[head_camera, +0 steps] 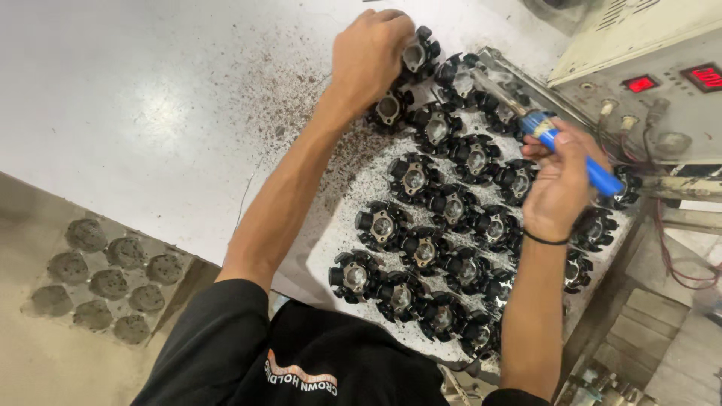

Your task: The person solders wire leads onto motor rotor components arranged in rows on a workbench. They hold each rotor steady with one hand while applying a heated soldering iron and solder wire to the rotor's terminal with the other, working through the parts one at a time.

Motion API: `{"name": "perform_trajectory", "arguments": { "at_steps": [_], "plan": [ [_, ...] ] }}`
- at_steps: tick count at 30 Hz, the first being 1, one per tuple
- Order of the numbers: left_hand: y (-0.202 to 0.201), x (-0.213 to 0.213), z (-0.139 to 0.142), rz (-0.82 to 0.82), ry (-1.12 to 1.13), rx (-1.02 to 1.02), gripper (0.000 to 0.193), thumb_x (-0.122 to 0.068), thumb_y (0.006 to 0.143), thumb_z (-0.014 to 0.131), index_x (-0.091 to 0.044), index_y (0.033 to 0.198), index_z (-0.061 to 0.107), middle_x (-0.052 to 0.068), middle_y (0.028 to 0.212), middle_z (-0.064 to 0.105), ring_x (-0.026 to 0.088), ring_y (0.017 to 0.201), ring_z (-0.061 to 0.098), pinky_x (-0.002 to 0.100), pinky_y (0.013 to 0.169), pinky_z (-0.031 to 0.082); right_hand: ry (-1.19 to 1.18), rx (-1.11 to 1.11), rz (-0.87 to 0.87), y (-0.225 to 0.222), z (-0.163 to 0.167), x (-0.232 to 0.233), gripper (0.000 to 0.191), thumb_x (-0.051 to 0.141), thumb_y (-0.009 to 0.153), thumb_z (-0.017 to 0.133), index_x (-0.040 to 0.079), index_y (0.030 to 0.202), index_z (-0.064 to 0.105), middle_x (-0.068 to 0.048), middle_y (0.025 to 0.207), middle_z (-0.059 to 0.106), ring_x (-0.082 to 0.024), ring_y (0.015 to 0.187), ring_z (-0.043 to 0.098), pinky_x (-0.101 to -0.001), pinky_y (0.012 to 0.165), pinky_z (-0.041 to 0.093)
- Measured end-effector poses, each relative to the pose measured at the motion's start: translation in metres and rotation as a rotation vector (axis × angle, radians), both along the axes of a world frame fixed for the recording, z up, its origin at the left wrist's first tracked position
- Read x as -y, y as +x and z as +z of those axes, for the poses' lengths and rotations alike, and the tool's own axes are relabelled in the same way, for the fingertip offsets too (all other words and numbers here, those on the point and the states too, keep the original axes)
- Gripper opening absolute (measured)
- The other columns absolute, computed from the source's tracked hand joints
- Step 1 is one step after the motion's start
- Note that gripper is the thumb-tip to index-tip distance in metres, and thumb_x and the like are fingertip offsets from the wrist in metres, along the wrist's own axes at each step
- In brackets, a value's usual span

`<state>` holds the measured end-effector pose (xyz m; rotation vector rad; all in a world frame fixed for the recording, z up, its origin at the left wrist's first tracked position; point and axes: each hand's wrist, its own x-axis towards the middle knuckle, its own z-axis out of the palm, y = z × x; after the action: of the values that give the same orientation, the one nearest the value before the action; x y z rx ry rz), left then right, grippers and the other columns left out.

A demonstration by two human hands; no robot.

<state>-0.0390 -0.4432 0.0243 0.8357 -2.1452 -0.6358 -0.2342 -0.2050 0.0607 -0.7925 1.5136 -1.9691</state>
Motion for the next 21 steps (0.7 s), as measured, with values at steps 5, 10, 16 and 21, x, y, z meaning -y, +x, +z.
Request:
{"name": "perform_trajectory", "arguments": {
  "at_steps": [5,10,16,21],
  "plan": [
    [0.025,0.004,-0.006,-0.101,-0.048,-0.088,0.011,-0.004,0.091,0.070,-0.008,0.097,0.077,0.003,0.108,0.079,0.029,0.085,0.065,0.040,0.075,0.055,0.010,-0.114,0.095,0.019,-0.029,0.023,0.022,0.001,0.101,0.064,-0.012,0.118,0.069,-0.019,0.108,0.071,-0.026,0.087,0.072,-0.0350,0.083,0.061],
    [0.036,0.003,-0.006,-0.024,0.044,-0.064,0.019,-0.001,0.089,0.070,-0.010,0.101,0.082,0.012,0.100,0.070,0.028,0.085,0.067,0.041,0.075,0.055,0.109,-0.192,0.157,0.030,-0.023,0.043,0.022,0.002,0.100,0.064,-0.011,0.116,0.070,-0.017,0.106,0.072,-0.022,0.084,0.072,-0.0322,0.082,0.062],
    [0.030,0.009,-0.010,0.000,-0.135,0.022,0.009,-0.006,0.084,0.076,-0.007,0.091,0.081,0.008,0.088,0.071,0.027,0.084,0.065,0.039,0.069,0.056,0.150,-0.220,0.215,0.041,-0.015,0.053,0.023,0.001,0.101,0.063,-0.011,0.119,0.070,-0.018,0.105,0.074,-0.022,0.086,0.073,-0.0312,0.082,0.061],
    [0.030,0.006,-0.014,-0.001,-0.164,0.015,0.014,0.000,0.083,0.073,-0.009,0.090,0.081,0.007,0.090,0.071,0.026,0.092,0.065,0.039,0.075,0.057,0.203,-0.242,0.236,0.040,-0.007,0.061,0.021,0.001,0.102,0.064,-0.011,0.118,0.070,-0.017,0.103,0.073,-0.021,0.084,0.073,-0.0296,0.080,0.061]
  ]
}}
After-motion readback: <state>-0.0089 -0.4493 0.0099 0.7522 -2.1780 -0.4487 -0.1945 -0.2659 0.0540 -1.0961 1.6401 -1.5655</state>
